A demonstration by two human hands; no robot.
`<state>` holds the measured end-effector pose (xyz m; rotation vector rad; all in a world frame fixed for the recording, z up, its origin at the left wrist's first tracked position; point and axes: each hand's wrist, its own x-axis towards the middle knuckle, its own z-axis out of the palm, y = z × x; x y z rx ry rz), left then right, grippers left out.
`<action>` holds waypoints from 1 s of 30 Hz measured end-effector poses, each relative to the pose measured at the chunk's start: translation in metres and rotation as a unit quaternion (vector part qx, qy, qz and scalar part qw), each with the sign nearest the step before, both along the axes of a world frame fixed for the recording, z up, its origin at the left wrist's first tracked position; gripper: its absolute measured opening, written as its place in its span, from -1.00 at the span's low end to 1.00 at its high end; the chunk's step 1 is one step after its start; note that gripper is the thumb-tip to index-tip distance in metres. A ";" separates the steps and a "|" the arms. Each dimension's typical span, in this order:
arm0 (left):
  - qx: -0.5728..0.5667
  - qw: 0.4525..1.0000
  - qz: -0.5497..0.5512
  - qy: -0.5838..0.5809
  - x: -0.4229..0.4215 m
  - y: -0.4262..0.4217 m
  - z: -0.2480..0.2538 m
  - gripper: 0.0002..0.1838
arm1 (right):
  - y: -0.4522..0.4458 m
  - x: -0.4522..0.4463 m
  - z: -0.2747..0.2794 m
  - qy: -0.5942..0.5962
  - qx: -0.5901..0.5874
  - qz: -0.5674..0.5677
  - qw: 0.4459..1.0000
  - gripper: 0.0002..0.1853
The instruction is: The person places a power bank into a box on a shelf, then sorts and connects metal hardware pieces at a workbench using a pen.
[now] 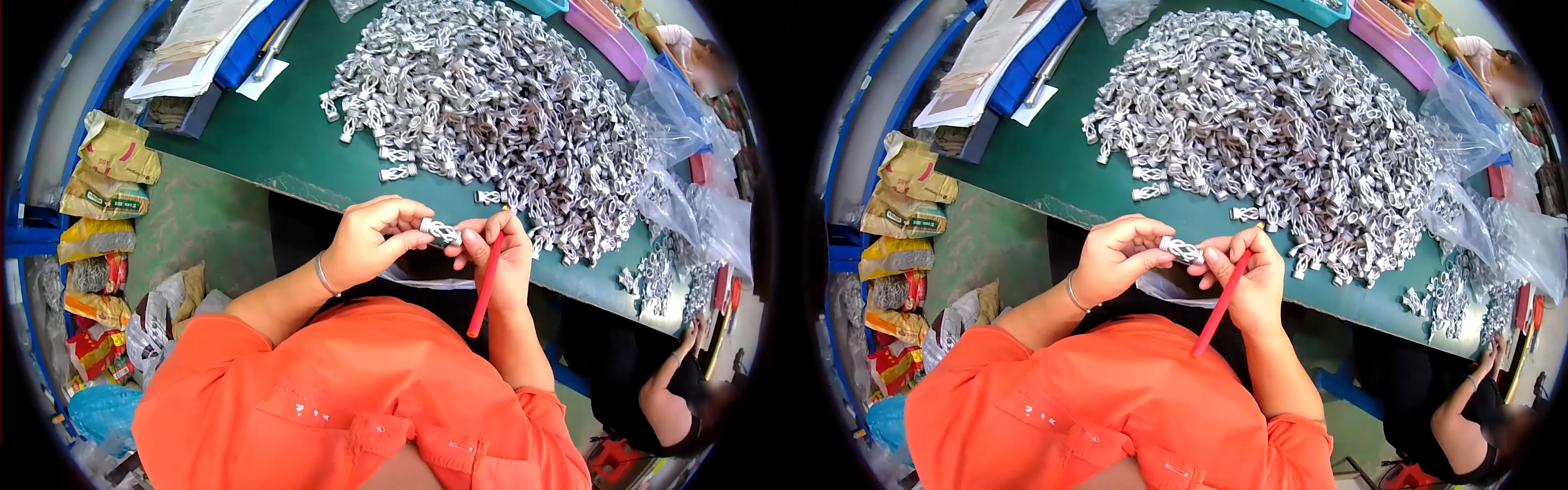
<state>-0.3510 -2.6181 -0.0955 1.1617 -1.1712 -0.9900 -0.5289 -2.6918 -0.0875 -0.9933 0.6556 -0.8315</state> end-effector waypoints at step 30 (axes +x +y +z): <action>0.068 0.996 -0.012 -0.048 -0.008 0.007 0.003 -0.68 | -0.020 -0.006 0.000 0.125 -0.321 -0.031 0.938 -0.70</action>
